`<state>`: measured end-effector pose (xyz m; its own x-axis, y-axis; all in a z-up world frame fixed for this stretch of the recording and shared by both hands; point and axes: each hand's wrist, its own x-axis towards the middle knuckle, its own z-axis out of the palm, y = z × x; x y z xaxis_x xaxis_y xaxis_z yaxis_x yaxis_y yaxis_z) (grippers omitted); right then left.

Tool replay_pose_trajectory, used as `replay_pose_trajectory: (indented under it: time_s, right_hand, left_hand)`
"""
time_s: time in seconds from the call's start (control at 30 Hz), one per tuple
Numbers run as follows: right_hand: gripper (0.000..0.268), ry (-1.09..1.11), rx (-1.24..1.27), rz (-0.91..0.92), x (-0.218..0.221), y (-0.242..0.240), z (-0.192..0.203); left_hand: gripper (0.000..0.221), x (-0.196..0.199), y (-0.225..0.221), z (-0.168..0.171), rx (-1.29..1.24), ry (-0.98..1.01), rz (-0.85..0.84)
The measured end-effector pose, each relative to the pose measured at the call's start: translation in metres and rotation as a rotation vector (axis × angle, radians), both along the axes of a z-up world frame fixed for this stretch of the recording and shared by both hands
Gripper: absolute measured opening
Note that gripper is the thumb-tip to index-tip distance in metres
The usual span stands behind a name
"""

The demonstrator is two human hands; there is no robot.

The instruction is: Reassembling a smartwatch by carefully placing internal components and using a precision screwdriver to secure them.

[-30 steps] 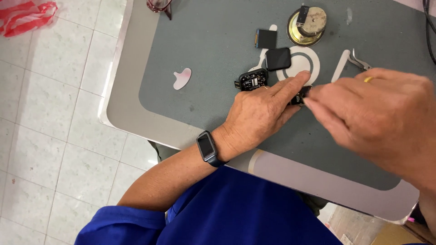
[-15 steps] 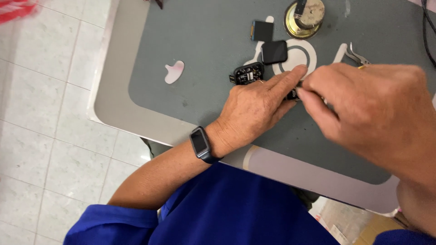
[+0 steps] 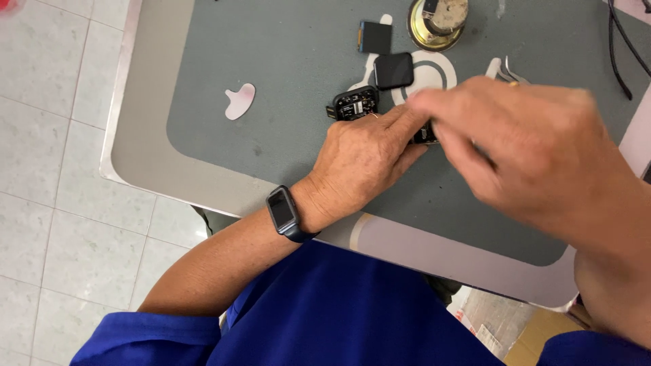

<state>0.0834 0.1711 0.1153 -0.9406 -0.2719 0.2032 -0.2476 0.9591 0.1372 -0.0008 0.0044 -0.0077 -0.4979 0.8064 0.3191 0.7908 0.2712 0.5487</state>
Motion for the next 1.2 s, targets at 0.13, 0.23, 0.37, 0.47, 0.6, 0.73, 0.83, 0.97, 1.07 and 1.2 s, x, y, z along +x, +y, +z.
replay_pose_trajectory:
  time_s: [0.13, 0.23, 0.37, 0.47, 0.6, 0.73, 0.83, 0.97, 1.07, 1.2]
  right_hand:
    - [0.032, -0.09, -0.134, 0.116, -0.001, -0.008, 0.007]
    - [0.014, -0.02, -0.078, 0.048, 0.0, -0.006, 0.001]
    - [0.027, -0.027, -0.292, 0.136, -0.004, -0.008, 0.004]
    - [0.022, -0.028, -0.28, 0.105, 0.001, -0.004, 0.0]
    - [0.012, 0.094, -0.207, 0.041, 0.002, 0.004, -0.013]
    - [0.036, -0.028, -0.349, 0.119, -0.003, -0.005, 0.001]
    - [0.031, -0.006, -0.305, 0.115, -0.002, -0.005, -0.001]
    - [0.022, 0.079, -0.202, 0.007, 0.004, 0.004, -0.009]
    - [0.048, -0.053, -0.299, 0.087, 0.005, 0.003, 0.001]
    - [0.022, 0.048, -0.237, 0.064, 0.002, 0.006, -0.007]
  left_hand:
    - [0.041, 0.002, -0.001, -0.01, 0.04, 0.021, 0.002]
    - [0.053, 0.001, -0.001, -0.003, 0.012, 0.025, 0.008]
    - [0.051, 0.001, 0.001, -0.007, -0.008, 0.025, -0.005]
    - [0.053, 0.001, -0.001, -0.003, 0.018, 0.012, -0.007]
    - [0.07, 0.001, -0.002, -0.002, -0.028, -0.022, -0.023]
    - [0.042, 0.0, 0.0, -0.003, 0.03, 0.01, -0.003]
    - [0.038, 0.0, 0.0, 0.001, 0.028, 0.007, -0.001]
    - [0.071, 0.0, -0.003, -0.003, 0.016, 0.006, -0.002]
    - [0.043, 0.0, 0.0, 0.0, 0.01, 0.019, 0.004]
    - [0.055, -0.002, -0.003, -0.001, 0.043, -0.017, -0.037]
